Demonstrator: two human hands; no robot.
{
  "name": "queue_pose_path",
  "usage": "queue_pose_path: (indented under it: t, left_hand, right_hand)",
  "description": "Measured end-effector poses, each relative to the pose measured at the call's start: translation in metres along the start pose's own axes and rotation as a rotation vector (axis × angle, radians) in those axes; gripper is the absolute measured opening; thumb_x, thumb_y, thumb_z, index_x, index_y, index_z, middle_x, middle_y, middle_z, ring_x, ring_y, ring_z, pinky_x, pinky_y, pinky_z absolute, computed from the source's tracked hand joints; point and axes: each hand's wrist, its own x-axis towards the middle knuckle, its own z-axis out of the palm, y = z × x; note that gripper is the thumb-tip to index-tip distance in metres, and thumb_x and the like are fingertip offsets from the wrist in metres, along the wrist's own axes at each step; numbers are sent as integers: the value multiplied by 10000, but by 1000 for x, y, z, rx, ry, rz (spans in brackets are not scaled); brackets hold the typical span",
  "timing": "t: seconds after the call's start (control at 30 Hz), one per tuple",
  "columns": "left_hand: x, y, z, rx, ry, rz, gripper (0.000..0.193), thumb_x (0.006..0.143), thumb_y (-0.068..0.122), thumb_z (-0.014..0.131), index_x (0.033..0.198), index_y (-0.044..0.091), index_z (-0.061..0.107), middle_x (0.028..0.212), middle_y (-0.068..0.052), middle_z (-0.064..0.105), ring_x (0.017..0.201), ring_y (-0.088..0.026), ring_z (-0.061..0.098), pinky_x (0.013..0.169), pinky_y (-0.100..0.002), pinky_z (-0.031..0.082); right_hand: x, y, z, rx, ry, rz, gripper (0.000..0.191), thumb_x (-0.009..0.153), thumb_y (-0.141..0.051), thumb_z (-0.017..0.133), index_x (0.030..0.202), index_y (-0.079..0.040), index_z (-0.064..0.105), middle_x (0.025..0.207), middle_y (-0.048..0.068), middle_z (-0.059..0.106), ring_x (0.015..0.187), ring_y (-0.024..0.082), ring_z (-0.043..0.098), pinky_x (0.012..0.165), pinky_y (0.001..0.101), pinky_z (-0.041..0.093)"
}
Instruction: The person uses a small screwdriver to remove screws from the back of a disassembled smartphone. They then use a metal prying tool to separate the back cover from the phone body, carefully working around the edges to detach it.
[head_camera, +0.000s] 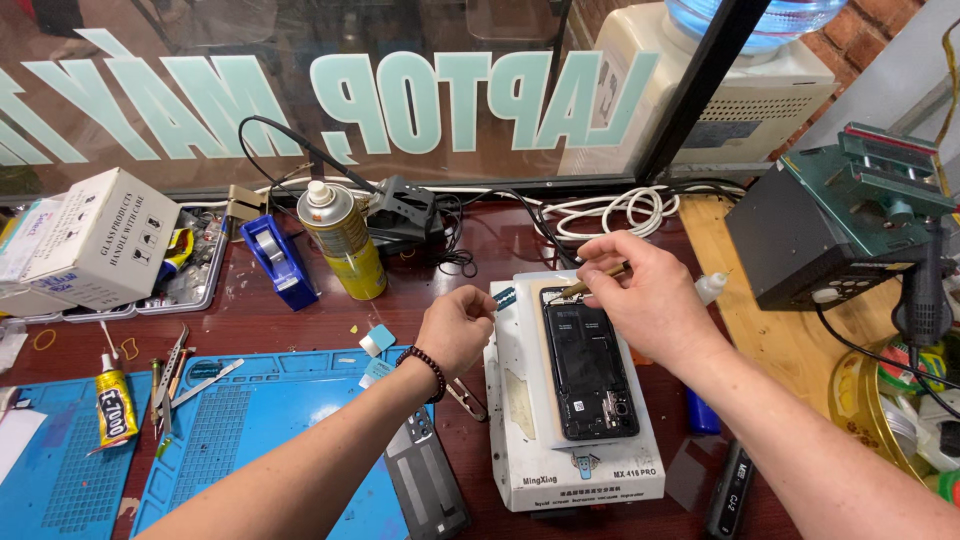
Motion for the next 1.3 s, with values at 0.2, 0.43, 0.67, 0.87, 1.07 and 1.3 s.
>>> queue_pose_path:
  t: [0.2,0.43,0.67,0.87,1.07,1.3]
  left_hand:
    - [-3,7,-2,-96,-36,-50,176,859,45,646,1022,6,697,887,-63,755,740,-130,693,668,-296,580]
    - [-12,18,-5,-132,-95,-160,147,896,48,647,1036,16,683,919,-54,735,699,-125,674,578,-298,574]
    - [-14,23,-2,-262,-94,-168,136,902,53,652,1031,19,675,908,-41,727,697,-123,697,572,-291,584]
    - [-8,33,4,-375,-120,-142,141,896,62,650,1030,18,656,877,-67,719,645,-139,681,545,-291,579]
    - [-22,57,24,-263,-41,-272,177,871,127,721,1006,39,645,803,-75,703,580,-152,651,503,-314,556]
    - [-29,66,32,-171,-58,-287,254,855,148,763,1031,54,605,805,-67,702,594,-141,659,505,-319,570]
  right_hand:
    - [3,-1,-1,33,-11,-30,245,906,-110,684,1142,-46,682,976,60,741,796,139,763,693,266,628]
    - [3,-2,1,-8,-12,-5,243,909,-119,692,1140,-43,691,971,67,748,777,147,773,673,274,624]
    - [11,8,-7,219,54,56,253,918,-64,667,1162,2,665,1018,110,704,837,200,753,717,310,639]
    - [5,29,-24,479,154,191,295,941,-36,629,1222,47,593,1061,152,676,906,250,732,794,354,644]
    - [-11,51,-37,621,227,266,322,957,-42,608,1267,31,555,1065,163,663,932,260,718,839,386,646]
    - [-28,72,-45,767,247,348,306,969,-40,586,1264,18,530,1091,167,657,978,275,705,889,421,614]
